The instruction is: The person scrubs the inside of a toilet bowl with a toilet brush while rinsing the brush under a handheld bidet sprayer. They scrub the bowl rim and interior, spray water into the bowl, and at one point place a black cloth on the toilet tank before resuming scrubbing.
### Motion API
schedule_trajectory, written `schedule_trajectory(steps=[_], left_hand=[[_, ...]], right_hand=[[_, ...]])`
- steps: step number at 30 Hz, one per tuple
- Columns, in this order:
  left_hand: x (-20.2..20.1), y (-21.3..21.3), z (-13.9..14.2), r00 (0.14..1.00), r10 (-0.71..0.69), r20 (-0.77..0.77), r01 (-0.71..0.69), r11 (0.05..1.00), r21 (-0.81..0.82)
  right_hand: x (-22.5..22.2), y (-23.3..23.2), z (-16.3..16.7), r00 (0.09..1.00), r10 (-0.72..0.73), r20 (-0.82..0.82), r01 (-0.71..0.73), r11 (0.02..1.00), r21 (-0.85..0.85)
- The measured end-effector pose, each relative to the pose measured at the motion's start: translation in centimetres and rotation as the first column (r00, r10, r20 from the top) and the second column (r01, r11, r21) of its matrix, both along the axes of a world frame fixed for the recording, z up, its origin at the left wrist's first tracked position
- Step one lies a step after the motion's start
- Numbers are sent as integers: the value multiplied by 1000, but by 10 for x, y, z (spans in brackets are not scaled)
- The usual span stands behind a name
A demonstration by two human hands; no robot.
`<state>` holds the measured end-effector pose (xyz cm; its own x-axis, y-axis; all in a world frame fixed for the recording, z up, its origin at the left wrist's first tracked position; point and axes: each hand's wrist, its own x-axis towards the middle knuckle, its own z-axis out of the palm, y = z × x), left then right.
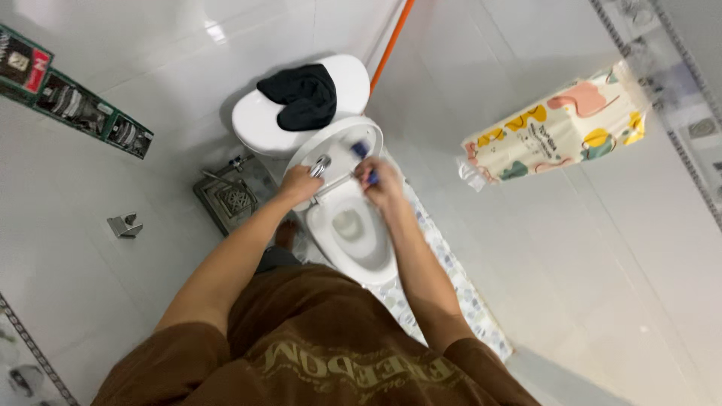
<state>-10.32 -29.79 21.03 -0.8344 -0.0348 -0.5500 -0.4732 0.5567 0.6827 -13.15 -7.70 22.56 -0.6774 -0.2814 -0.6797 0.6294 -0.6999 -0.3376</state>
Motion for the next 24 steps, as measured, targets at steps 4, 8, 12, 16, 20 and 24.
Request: schedule_trajectory(steps=[4,8,12,16,20,24], left_hand=[[-29,17,-1,999,-39,5,39,999,14],[-49,34,0,997,-77,5,77,995,-63],[-63,49,1,990,-138,40,139,990,-35],[-81,64,0,982,-176,65,177,984,-9],[-93,75,-9,975,-219,44,221,975,-36],[-96,83,-25,973,-227,52,230,970,-75]], right_hand=[[-7,9,-11,996,-84,-44,85,996,27],[-11,17,-23,986,-120,118,113,991,67],[-12,26,-32,982,-163,92,163,987,7],[-8,31,-41,984,-169,46,173,982,-82],[-2,30,-52,984,-112,142,128,986,-105],[4,28,-62,979,-128,160,126,992,25]])
